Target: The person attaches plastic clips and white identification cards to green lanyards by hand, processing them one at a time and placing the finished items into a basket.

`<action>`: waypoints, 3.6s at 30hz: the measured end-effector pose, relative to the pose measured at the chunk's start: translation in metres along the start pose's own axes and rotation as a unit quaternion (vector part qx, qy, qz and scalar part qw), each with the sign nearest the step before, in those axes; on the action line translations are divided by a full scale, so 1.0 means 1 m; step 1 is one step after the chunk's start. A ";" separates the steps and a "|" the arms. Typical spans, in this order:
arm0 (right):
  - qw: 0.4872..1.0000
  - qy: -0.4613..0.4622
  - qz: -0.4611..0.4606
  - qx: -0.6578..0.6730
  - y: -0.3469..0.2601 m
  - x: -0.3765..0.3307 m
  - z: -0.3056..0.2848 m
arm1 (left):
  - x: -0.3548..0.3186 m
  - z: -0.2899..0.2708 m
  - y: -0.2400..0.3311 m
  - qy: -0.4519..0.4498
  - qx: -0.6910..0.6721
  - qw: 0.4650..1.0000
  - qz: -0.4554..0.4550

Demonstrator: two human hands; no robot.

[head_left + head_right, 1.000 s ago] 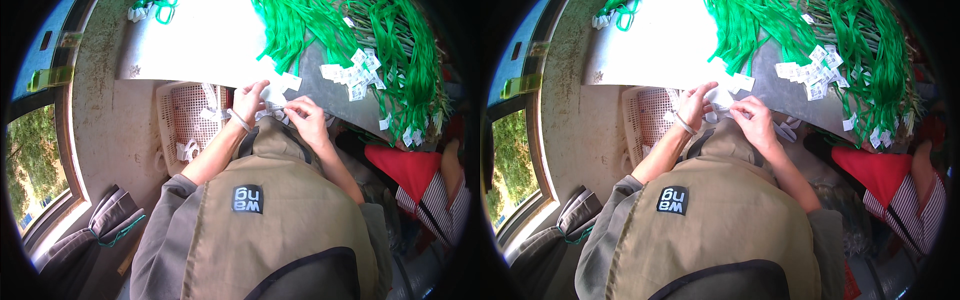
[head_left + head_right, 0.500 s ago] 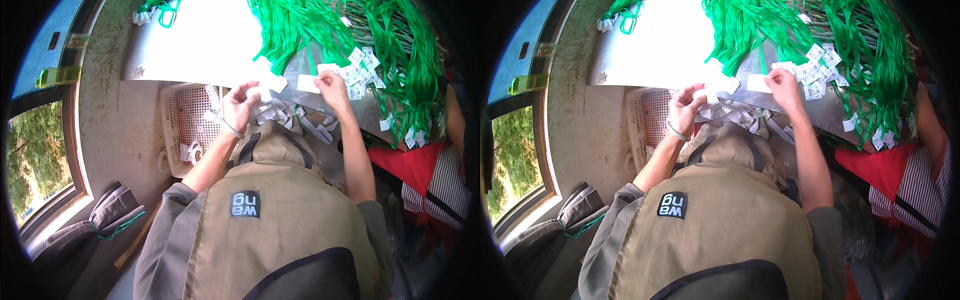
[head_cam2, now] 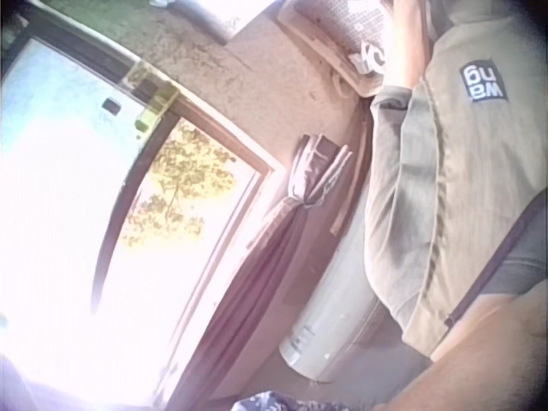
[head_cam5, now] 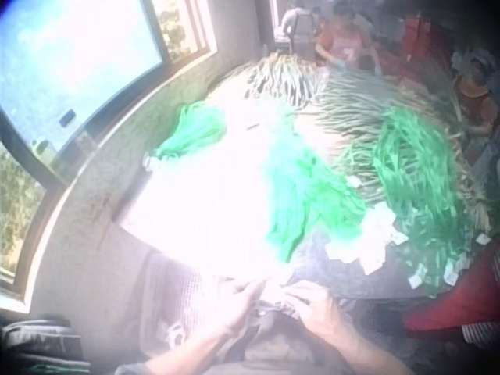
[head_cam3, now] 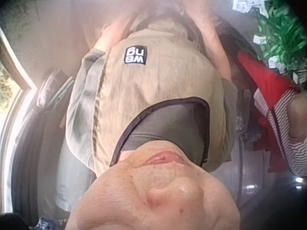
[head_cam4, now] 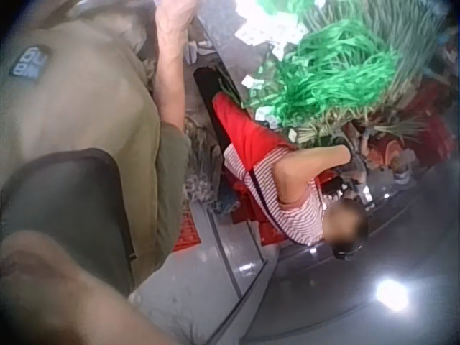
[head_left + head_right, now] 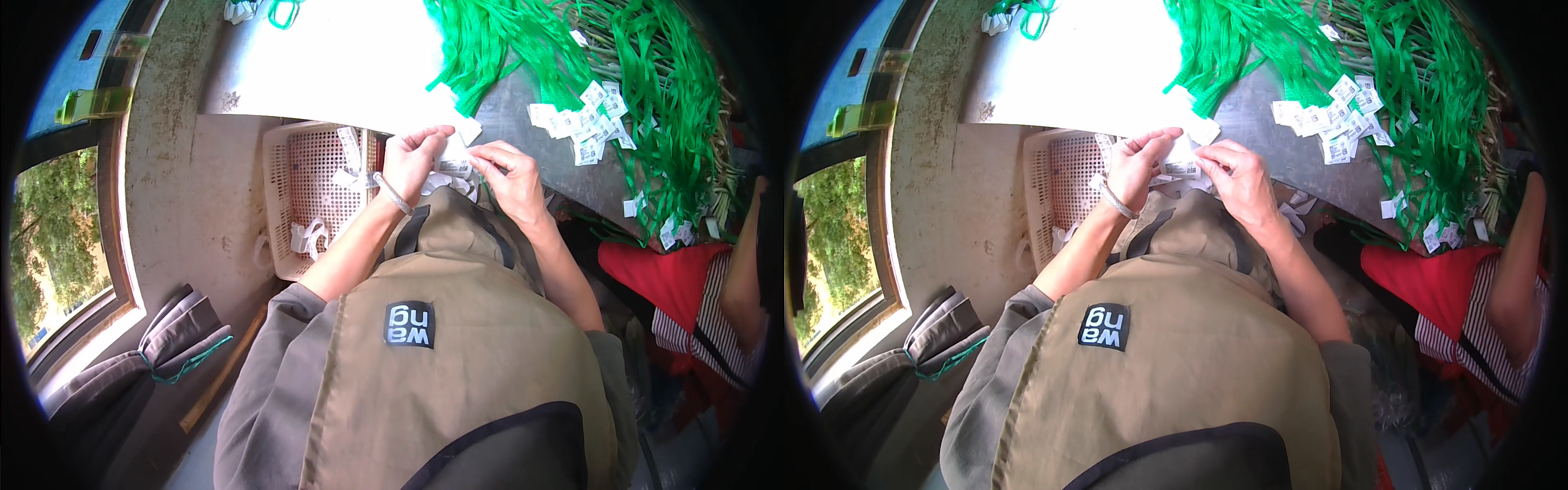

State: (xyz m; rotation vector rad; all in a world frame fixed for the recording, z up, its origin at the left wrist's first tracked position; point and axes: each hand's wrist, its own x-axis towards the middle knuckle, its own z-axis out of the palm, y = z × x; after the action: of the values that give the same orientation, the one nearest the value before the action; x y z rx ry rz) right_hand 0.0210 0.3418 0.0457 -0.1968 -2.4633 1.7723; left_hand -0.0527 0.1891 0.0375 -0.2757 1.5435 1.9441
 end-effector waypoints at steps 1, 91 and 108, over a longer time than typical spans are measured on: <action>1.000 0.003 0.013 -0.002 -0.003 0.000 0.003 | 0.001 -0.001 0.001 0.001 0.003 1.000 0.004; 0.882 0.081 0.336 0.321 0.057 0.021 0.028 | 0.019 -0.043 -0.003 0.062 -0.041 0.996 -0.058; 0.997 -0.041 0.038 -0.045 -0.006 0.002 -0.022 | -0.013 -0.013 -0.001 -0.022 -0.022 0.999 -0.011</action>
State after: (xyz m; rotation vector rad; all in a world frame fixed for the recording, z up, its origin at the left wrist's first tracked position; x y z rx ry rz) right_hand 0.0226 0.3609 0.0581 -0.2340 -2.6291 1.7336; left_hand -0.0449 0.1730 0.0397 -0.2651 1.4652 1.9558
